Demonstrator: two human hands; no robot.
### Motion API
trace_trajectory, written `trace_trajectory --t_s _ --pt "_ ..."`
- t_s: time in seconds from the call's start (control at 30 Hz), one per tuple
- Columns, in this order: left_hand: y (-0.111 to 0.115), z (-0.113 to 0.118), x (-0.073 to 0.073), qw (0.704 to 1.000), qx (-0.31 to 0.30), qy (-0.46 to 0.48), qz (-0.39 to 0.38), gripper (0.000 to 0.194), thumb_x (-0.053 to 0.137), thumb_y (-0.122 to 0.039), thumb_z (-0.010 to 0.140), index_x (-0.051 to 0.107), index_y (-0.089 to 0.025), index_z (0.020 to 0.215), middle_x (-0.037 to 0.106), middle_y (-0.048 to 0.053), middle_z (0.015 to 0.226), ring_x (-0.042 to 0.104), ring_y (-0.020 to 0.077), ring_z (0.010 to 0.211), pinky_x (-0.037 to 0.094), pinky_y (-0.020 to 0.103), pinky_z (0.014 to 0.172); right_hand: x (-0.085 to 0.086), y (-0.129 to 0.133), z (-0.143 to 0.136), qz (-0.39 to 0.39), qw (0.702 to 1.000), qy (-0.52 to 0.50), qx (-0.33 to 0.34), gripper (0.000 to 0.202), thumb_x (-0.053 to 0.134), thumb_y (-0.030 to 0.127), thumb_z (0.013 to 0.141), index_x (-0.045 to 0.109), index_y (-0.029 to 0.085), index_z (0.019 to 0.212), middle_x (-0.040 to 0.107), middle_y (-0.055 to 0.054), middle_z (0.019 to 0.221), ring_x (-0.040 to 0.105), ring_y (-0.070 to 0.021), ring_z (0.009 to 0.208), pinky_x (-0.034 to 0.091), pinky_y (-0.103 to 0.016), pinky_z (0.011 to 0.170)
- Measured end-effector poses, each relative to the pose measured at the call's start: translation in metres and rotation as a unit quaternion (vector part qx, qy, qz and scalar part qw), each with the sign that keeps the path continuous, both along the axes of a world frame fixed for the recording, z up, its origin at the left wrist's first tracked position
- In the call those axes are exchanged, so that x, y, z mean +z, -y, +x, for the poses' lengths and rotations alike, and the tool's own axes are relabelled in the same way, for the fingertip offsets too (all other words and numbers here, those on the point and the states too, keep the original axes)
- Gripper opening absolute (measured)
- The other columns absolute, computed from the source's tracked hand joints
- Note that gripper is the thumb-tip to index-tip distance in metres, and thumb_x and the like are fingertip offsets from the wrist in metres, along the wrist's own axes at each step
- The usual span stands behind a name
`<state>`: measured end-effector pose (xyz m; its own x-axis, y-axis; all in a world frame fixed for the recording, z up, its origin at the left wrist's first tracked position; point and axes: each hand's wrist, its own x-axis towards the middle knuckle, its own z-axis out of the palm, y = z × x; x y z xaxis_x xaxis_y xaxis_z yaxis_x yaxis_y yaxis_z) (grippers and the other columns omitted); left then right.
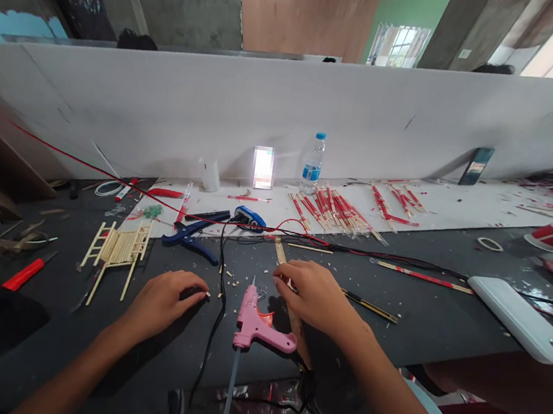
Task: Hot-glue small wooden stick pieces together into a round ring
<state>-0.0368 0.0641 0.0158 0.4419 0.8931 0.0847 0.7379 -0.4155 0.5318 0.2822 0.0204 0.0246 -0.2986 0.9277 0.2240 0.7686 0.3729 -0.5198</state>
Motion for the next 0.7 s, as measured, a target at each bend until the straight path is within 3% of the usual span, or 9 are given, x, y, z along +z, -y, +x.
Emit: trace_trajectory --t_s 0.13,0.27,0.43,0.57,0.7 --pt "0.020 0.006 0.018 0.994 0.028 0.108 -0.005 0.019 0.066 -0.037 0.092 0.083 -0.027 0.094 0.084 0.001 0.089 0.075 0.0222 0.082 0.056 0.031 0.076 0.004 0.009 -0.027 0.017 0.995 -0.095 0.003 0.025 0.054 0.031 0.103 0.077 0.022 0.101 0.080 -0.009 0.097 0.072 -0.0249 0.090 0.050 -0.037 0.083" --pt "0.059 0.021 0.033 0.976 0.036 0.215 -0.018 0.015 0.073 -0.036 0.088 0.083 -0.026 0.092 0.083 -0.001 0.085 0.075 0.0184 0.077 0.059 0.027 0.076 0.012 0.032 -0.069 0.000 0.980 -0.197 0.036 0.030 0.056 0.039 0.105 0.071 0.023 0.125 0.081 -0.005 0.100 0.073 -0.0197 0.085 0.055 -0.031 0.076" --pt "0.086 0.033 0.038 0.950 0.043 0.303 -0.056 0.010 0.080 -0.034 0.086 0.079 -0.024 0.084 0.081 -0.003 0.079 0.077 0.0145 0.074 0.060 0.020 0.071 0.009 0.056 -0.094 -0.072 0.926 -0.363 0.076 0.023 0.064 0.041 0.103 0.075 0.021 0.102 0.075 -0.001 0.084 0.068 -0.0154 0.076 0.051 -0.026 0.071" --pt "0.088 0.037 0.039 0.933 0.040 0.348 -0.085 0.002 0.080 -0.025 0.082 0.079 -0.024 0.082 0.081 -0.003 0.077 0.077 0.0127 0.072 0.060 0.016 0.069 0.002 0.061 -0.094 -0.098 0.903 -0.416 0.035 0.025 0.069 0.043 0.100 0.080 0.021 0.095 0.073 -0.001 0.078 0.063 -0.0141 0.071 0.047 -0.024 0.065" --pt "0.091 0.039 0.040 0.904 0.041 0.409 -0.119 0.006 0.082 -0.022 0.079 0.082 -0.025 0.084 0.083 -0.002 0.080 0.079 0.0130 0.073 0.061 0.014 0.069 -0.001 0.065 -0.095 -0.137 0.856 -0.499 -0.009 0.027 0.076 0.049 0.094 0.082 0.023 0.092 0.078 -0.003 0.081 0.067 -0.0146 0.071 0.053 -0.023 0.067"
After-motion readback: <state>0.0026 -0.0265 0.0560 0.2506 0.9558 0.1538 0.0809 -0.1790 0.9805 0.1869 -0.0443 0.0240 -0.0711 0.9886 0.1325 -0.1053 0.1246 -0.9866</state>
